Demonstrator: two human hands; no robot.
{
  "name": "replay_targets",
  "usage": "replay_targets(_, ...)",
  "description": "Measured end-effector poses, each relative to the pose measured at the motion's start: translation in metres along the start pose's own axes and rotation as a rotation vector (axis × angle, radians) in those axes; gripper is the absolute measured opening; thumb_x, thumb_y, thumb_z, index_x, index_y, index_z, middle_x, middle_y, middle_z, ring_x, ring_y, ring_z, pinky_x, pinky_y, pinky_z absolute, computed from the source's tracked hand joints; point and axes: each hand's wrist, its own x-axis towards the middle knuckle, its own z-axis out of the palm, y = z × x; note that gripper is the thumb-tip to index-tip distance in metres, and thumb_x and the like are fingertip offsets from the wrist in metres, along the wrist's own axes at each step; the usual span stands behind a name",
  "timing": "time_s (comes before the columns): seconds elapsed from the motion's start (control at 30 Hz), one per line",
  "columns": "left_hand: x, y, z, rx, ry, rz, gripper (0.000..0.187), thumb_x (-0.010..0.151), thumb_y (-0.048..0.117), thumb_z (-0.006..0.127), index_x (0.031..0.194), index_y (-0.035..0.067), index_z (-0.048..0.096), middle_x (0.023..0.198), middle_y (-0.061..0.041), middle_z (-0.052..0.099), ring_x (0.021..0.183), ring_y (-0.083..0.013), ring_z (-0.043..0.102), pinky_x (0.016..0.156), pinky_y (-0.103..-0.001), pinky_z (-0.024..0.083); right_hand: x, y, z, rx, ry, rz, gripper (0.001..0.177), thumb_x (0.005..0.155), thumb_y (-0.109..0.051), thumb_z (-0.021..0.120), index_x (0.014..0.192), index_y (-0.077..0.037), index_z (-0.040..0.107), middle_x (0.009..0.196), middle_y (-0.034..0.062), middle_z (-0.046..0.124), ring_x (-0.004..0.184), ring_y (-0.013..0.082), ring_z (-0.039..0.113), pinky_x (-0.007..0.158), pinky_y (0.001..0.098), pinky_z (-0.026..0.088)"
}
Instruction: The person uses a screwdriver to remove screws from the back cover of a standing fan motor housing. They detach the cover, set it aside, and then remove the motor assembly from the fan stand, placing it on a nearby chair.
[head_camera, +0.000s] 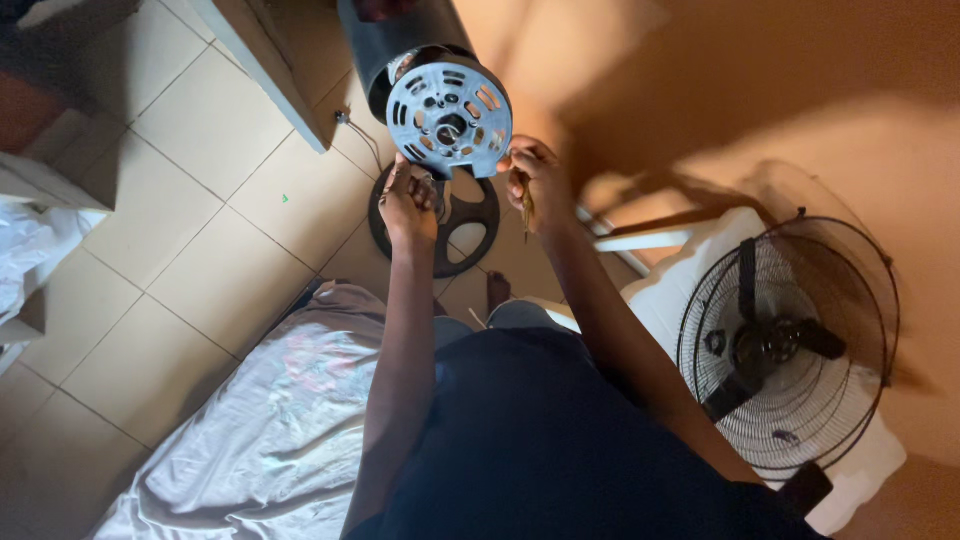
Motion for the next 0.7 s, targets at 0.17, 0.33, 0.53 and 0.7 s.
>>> replay_targets(0.17, 0.002, -0.01, 0.006, -0.025, 0.014, -0.036, 0.016, 0.106, 0.018, 0.056, 0.096, 0.01, 0.064, 0.071, 0.004, 0.045, 0.055, -0.0081, 0.037, 0.049, -0.025, 0.032, -0.016, 0.011, 0.009, 0.081, -0.054, 0.047, 0.029, 0.095, -0.009, 0.059, 0.124, -0.008, 0.061, 0.079, 0.0066, 0.063, 0.044, 0.0083, 0.048, 0.037, 0.0228, 0.032)
replay_targets(0.33, 0.001, 0.001, 0.016, -0.07, -0.109, -0.013, 0.018, 0.109, 0.024, 0.055, 0.106, 0.009, 0.064, 0.07, 0.006, 0.041, 0.058, -0.0068, 0.037, 0.054, -0.025, 0.034, -0.021, -0.005, 0.03, 0.01, -0.099, 0.004, 0.026, 0.095, -0.005, 0.071, 0.118, -0.008, 0.06, 0.076, 0.0, 0.056, 0.044, 0.0062, 0.045, 0.035, 0.0225, 0.03)
replay_targets(0.53, -0.036, 0.011, 0.011, 0.023, -0.238, 0.027, 0.016, 0.105, 0.02, 0.058, 0.113, 0.008, 0.065, 0.083, 0.002, 0.051, 0.07, -0.0112, 0.045, 0.067, -0.028, 0.041, -0.048, -0.018, 0.012, -0.198, -0.3, -0.192, 0.018, 0.097, -0.005, 0.073, 0.114, -0.006, 0.069, 0.085, 0.0016, 0.061, 0.056, 0.0053, 0.048, 0.047, 0.0239, 0.036)
replay_targets(0.7, -0.095, -0.021, -0.037, 0.085, -0.232, -0.042, 0.022, 0.095, 0.018, 0.064, 0.114, 0.006, 0.067, 0.092, -0.003, 0.06, 0.081, -0.018, 0.055, 0.076, -0.034, 0.048, -0.126, -0.004, -0.085, -0.576, -0.42, -0.584, 0.013, 0.101, 0.004, 0.07, 0.11, -0.005, 0.073, 0.099, 0.0051, 0.068, 0.085, 0.0134, 0.063, 0.075, 0.0341, 0.052)
